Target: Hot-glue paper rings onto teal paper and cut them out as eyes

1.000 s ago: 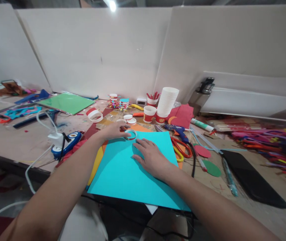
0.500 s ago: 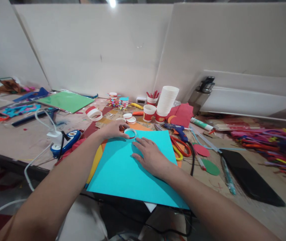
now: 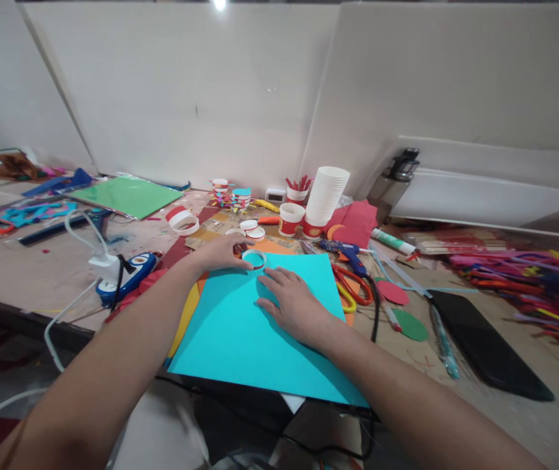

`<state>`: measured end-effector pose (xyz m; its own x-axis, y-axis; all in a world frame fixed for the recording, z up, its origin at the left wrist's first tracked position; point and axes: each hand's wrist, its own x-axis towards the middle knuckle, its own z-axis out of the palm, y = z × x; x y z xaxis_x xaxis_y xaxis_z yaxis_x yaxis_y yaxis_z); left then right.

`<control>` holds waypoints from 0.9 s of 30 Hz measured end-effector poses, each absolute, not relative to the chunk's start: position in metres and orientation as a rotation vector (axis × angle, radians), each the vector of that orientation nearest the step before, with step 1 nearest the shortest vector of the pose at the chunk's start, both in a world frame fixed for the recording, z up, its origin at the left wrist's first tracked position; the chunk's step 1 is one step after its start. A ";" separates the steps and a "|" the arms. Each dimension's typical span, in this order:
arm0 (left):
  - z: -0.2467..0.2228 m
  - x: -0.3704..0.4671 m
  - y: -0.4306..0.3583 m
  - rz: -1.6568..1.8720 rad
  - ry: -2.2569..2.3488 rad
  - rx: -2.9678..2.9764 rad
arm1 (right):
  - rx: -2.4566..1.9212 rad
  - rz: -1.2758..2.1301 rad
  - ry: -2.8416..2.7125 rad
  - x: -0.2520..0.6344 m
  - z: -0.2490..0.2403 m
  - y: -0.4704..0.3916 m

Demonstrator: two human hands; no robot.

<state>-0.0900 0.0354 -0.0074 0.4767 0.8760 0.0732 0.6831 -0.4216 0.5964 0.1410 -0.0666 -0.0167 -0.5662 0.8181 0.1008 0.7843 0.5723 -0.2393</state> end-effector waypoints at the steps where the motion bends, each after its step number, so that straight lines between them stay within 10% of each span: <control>1: -0.007 -0.090 0.035 0.504 1.290 2.230 | -1.349 0.249 -2.606 0.141 -0.016 -0.067; 27: -0.014 -0.094 0.038 0.502 1.253 2.224 | -1.362 0.242 -2.622 0.140 -0.014 -0.067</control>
<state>-0.0938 0.0383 -0.0145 0.5002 0.8639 0.0590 0.6655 -0.4272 0.6121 0.1400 -0.0674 -0.0145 -0.5655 0.8207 0.0816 0.7918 0.5680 -0.2245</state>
